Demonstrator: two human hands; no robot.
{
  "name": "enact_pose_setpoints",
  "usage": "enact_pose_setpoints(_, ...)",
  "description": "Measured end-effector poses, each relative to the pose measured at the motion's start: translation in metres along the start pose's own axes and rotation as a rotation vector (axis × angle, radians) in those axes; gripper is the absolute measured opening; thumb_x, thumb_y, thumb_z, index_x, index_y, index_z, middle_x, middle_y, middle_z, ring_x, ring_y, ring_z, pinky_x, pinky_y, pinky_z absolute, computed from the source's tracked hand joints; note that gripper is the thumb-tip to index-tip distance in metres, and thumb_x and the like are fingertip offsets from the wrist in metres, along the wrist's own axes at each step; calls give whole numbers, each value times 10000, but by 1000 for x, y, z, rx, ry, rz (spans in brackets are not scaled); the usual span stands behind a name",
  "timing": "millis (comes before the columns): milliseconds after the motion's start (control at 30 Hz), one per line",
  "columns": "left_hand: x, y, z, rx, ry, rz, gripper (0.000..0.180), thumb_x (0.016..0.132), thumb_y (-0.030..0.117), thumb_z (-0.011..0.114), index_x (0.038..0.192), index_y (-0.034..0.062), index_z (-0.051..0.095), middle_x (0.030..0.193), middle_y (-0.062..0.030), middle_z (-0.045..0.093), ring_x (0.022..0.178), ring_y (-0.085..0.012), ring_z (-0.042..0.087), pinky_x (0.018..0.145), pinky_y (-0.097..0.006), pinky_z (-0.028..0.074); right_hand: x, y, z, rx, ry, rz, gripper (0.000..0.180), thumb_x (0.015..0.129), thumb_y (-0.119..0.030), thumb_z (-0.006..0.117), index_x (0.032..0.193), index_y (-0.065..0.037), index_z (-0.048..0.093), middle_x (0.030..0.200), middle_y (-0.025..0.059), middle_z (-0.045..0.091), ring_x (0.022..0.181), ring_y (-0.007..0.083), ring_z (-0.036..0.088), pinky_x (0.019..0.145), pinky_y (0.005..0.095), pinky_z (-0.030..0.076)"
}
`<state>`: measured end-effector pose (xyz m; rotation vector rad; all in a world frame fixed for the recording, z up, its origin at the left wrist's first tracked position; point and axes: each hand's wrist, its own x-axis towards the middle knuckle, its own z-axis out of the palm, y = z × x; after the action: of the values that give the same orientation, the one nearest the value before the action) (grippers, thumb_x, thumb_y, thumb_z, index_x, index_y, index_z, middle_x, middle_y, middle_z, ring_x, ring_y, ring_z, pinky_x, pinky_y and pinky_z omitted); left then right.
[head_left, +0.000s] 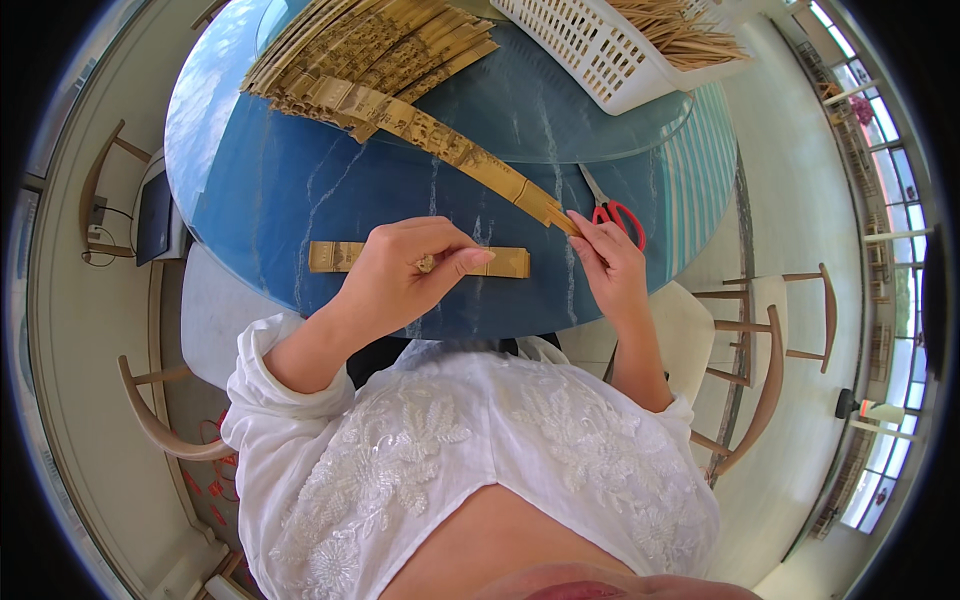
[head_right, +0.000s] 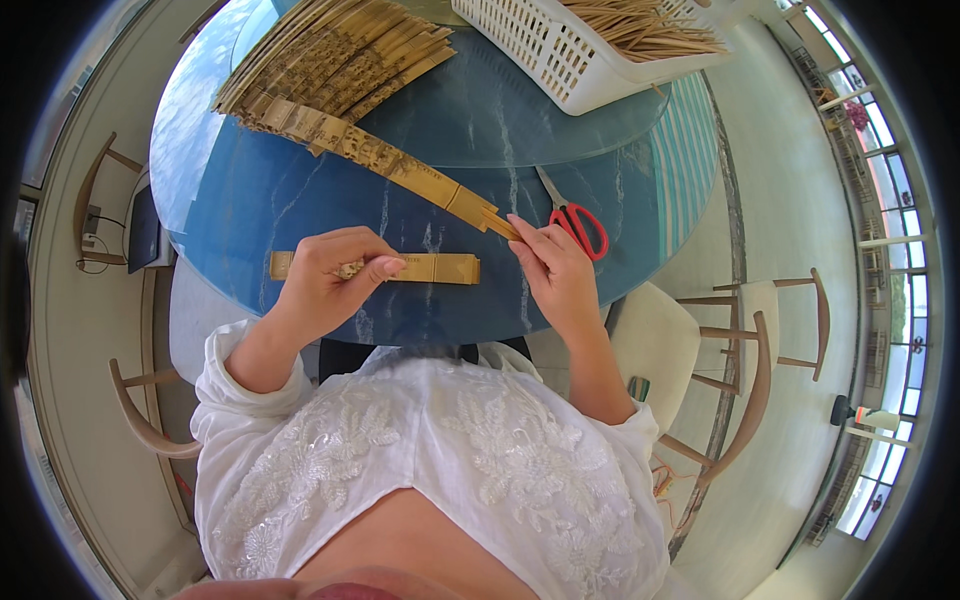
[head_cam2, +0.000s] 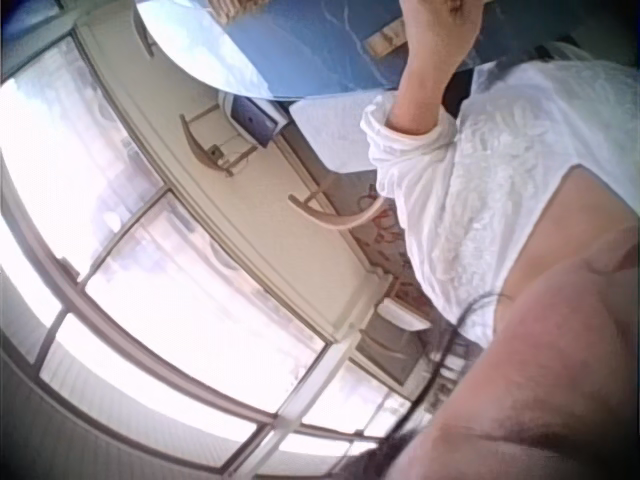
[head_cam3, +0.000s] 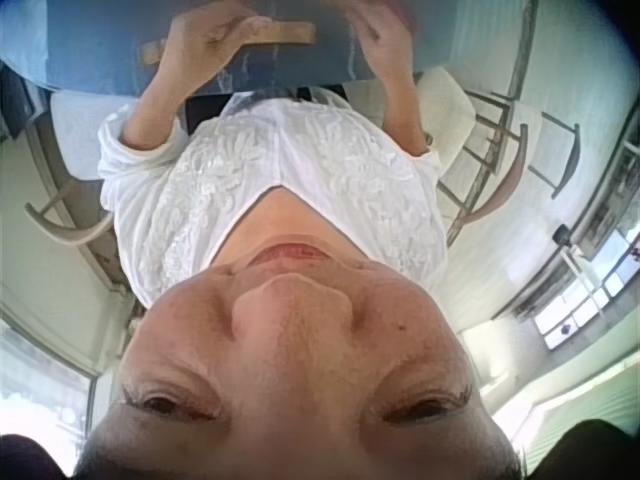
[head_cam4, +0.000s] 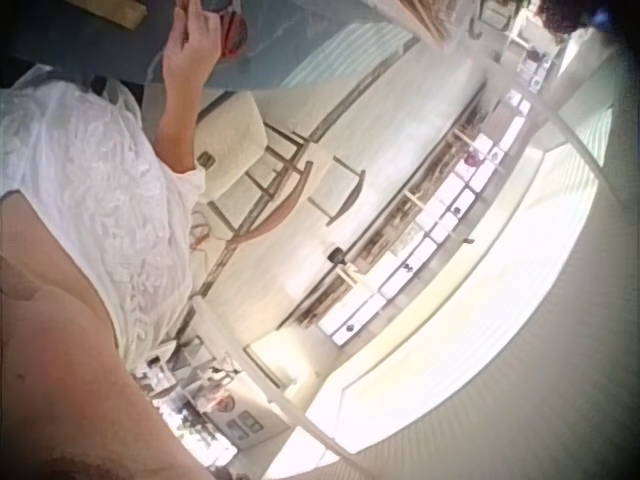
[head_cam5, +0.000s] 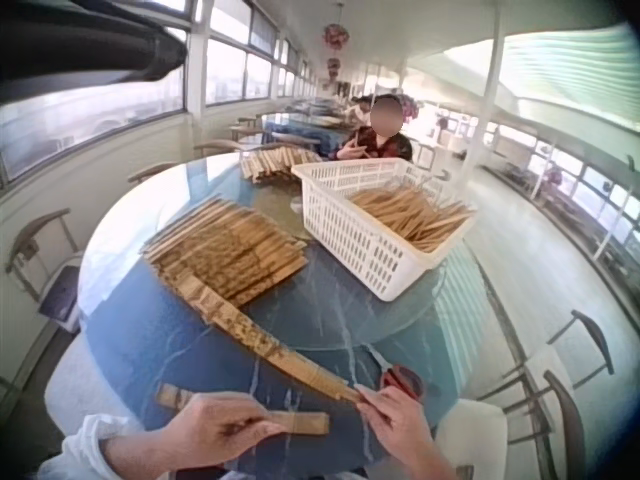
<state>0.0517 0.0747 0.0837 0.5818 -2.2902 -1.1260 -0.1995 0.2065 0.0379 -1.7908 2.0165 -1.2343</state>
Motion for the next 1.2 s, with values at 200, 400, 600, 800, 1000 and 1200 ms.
enact_pose_setpoints(200,0,-45,36,-654,330,-300,256,1013,234,621,995,-17,668,743,12,615,649,-37,521,563,-197,410,-14,-12,20,51,-37,6,335,913,-60,694,1248,-73,687,804,44,580,624,129,507,569,262,410)
enact_pose_setpoints(400,2,-66,34,-685,425,-251,198,1018,175,609,942,-8,615,783,-21,629,705,-57,542,637,-214,438,-16,-19,26,51,-79,-12,358,902,-48,704,1259,-54,675,794,44,568,623,131,504,569,266,418)
enact_pose_setpoints(600,-6,-66,45,-793,316,-246,163,1005,155,628,982,-6,631,822,-11,632,741,-55,546,667,-204,436,-12,-18,42,169,-81,-14,471,899,-47,711,1357,-65,602,795,62,577,643,120,519,589,253,440)
enact_pose_setpoints(800,-11,-72,27,-683,323,-223,171,1001,164,636,960,-2,633,825,14,605,732,-40,516,650,-206,414,-17,-21,28,620,-363,379,488,979,-37,601,1455,-52,497,895,63,661,716,96,565,639,231,484)
enact_pose_setpoints(1000,-18,-88,10,-691,223,-239,183,999,175,643,971,-6,642,837,15,614,754,-42,514,674,-208,429,-34,-3,8,851,-603,498,473,1001,-29,539,1467,-12,461,890,102,669,733,113,595,658,269,513)
enact_pose_setpoints(1200,-17,-81,13,-749,156,-286,196,995,182,649,959,-10,651,862,7,636,774,-35,546,669,-201,446,-38,-5,11,929,-606,486,523,991,-7,550,1496,-26,418,889,115,672,730,122,605,659,268,514)
